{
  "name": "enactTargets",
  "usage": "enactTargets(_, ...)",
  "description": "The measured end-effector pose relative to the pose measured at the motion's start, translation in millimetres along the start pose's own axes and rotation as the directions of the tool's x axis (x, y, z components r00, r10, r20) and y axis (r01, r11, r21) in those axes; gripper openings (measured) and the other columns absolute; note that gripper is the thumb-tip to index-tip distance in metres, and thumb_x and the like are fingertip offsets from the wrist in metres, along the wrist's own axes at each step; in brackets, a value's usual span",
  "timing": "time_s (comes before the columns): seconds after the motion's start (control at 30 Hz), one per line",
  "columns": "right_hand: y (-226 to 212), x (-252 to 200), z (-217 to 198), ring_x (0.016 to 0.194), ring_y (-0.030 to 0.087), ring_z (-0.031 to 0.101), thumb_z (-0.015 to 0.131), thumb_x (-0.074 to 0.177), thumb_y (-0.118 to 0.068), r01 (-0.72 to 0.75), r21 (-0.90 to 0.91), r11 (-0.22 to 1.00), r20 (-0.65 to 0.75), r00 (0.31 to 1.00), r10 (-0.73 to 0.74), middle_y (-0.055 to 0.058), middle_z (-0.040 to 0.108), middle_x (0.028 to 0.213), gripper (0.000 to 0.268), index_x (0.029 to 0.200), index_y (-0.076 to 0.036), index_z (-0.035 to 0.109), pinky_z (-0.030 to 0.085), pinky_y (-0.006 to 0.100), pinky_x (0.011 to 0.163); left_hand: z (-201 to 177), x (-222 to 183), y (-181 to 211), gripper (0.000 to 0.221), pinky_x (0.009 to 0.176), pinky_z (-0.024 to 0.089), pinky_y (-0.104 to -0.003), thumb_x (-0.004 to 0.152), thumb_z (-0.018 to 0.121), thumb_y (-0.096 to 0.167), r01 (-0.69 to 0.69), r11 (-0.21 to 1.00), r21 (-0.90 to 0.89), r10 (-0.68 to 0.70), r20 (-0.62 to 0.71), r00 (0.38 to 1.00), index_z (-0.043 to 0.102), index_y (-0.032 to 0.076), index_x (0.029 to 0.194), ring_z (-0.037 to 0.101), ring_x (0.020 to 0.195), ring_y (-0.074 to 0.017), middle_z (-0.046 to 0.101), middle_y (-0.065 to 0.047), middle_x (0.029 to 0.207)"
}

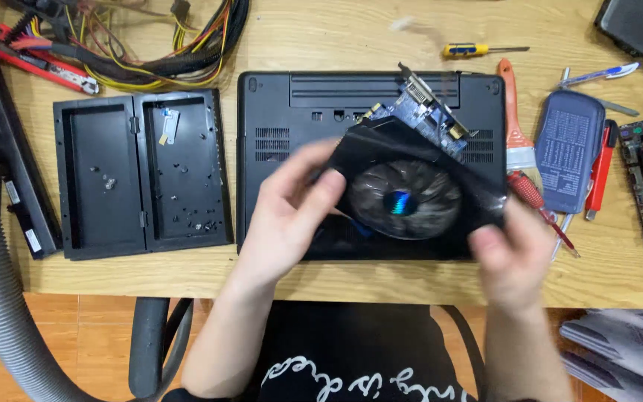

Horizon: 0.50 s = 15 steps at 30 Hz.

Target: Disassembling a graphics card fan and heatsink assembly on a repair bench.

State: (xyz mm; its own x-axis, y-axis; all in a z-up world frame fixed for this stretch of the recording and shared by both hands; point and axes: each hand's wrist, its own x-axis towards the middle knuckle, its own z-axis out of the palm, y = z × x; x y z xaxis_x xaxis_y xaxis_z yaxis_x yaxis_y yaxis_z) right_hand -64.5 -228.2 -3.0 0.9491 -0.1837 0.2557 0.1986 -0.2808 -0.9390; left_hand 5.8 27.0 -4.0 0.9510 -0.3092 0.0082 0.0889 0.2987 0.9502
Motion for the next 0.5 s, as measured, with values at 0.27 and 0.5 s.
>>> enactTargets(0.27,41,28,-48,0.087,0.004,0.052,0.053,0.116,-0.018,-0.128,-0.091,0.988,0.171,0.975,0.142,-0.001,0.063,0.097,0.027,0.123,0.004,0.067,0.044,0.021,0.079,16,-15,-34,0.014,0.07,0.047,-0.019,0.102,0.071,0.006,0.132,0.991,-0.037,-0.134,-0.052,0.99,0.074,-0.005,0.11,0.057,0.08,-0.0055,0.069,-0.006,0.093)
enactTargets(0.5,-5,26,17,0.152,0.027,0.036,0.073,0.089,-0.044,-0.127,0.301,0.945,0.18,0.981,0.074,0.018,0.025,0.166,0.102,0.163,-0.001,0.017,0.037,0.041,0.121,35,-21,-18,0.026,0.107,0.061,-0.043,0.089,0.073,-0.003,-0.576,0.463,0.674,0.674,0.155,0.723,0.073,-0.006,0.114,0.071,0.122,-0.0395,0.068,-0.026,0.128)
